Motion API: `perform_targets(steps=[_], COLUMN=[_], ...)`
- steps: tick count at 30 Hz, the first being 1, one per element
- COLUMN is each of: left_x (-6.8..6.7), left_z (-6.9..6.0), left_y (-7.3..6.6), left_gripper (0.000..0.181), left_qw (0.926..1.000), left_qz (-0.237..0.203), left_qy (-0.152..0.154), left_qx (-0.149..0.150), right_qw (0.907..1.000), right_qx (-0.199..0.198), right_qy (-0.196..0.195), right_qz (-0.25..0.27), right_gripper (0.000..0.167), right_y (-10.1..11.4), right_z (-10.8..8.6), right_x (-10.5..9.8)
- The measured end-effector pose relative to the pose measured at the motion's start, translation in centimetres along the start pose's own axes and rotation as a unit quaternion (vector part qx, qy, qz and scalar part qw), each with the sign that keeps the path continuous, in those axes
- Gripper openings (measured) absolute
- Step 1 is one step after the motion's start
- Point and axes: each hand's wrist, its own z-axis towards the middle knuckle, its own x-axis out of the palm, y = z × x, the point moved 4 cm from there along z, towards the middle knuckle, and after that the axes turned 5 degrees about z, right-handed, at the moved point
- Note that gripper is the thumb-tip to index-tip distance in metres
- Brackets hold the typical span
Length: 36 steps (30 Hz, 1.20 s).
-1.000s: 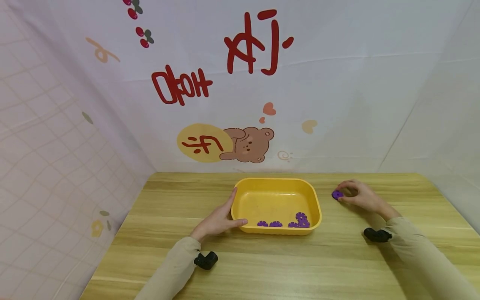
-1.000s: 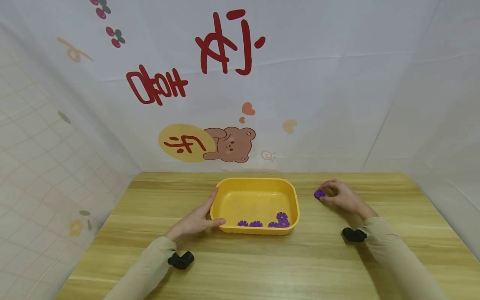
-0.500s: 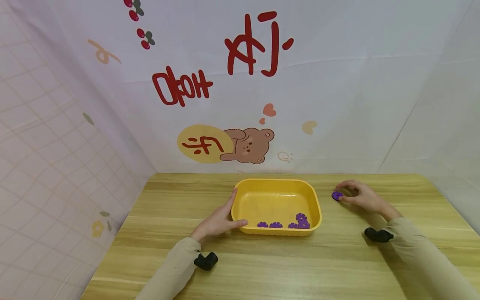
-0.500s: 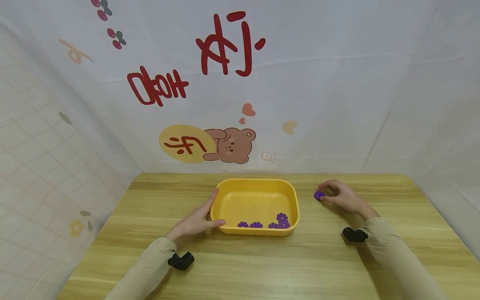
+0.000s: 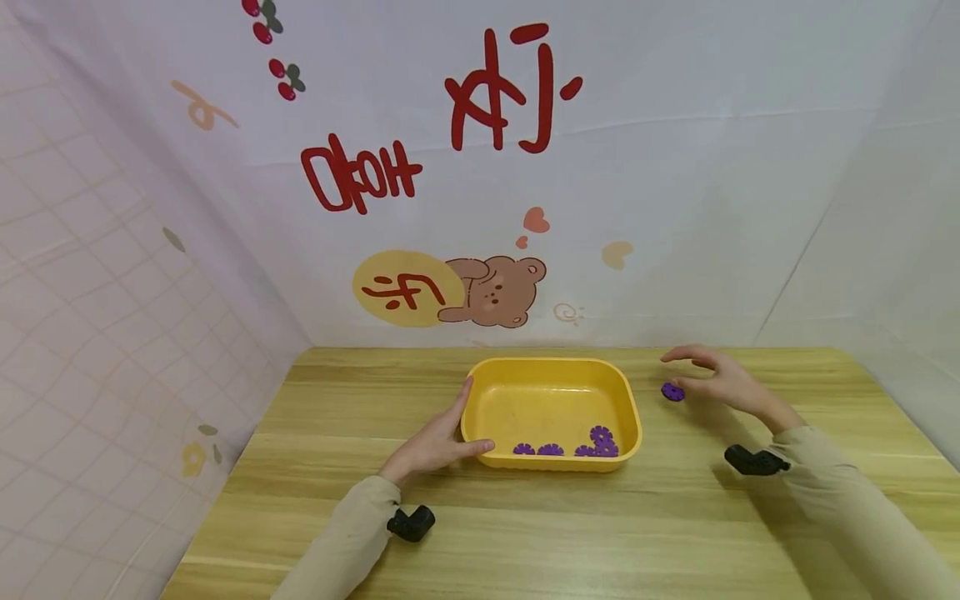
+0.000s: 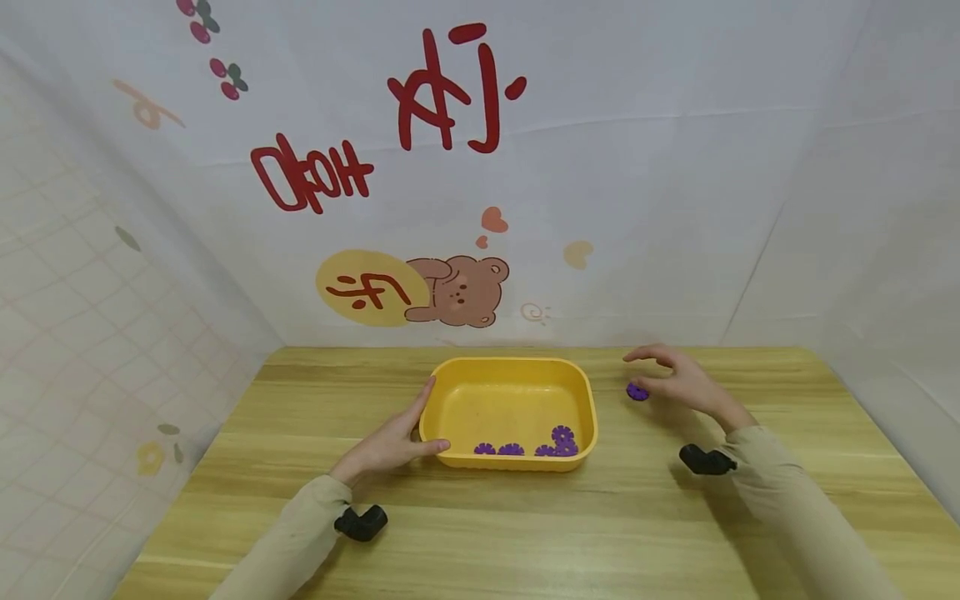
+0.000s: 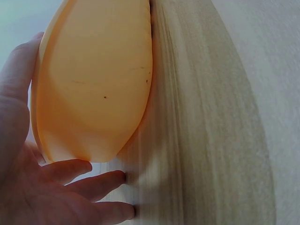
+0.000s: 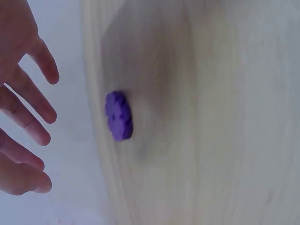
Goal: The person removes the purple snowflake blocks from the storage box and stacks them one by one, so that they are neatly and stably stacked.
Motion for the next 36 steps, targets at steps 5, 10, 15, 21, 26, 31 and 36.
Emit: perform_targets(steps=[5,10,15,21,26,31,36], left_x=[0.0,-0.1,-0.2,-0.1,-0.1,0.0,0.0], left_z=[-0.1,-0.3,-0.3,-0.3,-0.3,-0.1,-0.1], left_y=[0.1,0.0,0.0,0.1,0.1,0.0,-0.1], left_gripper=[0.106,0.106,0.106,0.106,0.106,0.106,0.106], left_qw=[1.0000,1.0000,1.0000,1.0000,1.0000,1.0000,1.0000], left_qz=[-0.007,-0.003,0.001,-0.001,-0.004,0.001,0.006], left_qy=[-0.002,-0.003,-0.004,-0.003,-0.003,-0.004,-0.003], left_qx=[-0.001,-0.002,-0.002,-0.003,-0.006,-0.005,-0.005], right_qw=[0.9994,0.9972,0.9955,0.9924,0.9907,0.9889,0.9852], right_qx=[-0.019,-0.045,-0.054,-0.067,-0.073,-0.080,-0.084], right_qy=[0.005,0.013,0.030,0.041,0.058,0.078,0.102], right_qz=[0.030,0.059,0.071,0.094,0.099,0.098,0.108], right_gripper=[0.032,0.031,0.030,0.027,0.026,0.029,0.029], right_y=[1.3,2.8,4.3,6.4,8.0,9.1,10.2], right_z=[0.7,1.4,2.1,2.9,3.6,4.2,4.7], right_x=[0.5,1.2,2.0,2.9,3.8,4.7,5.9])
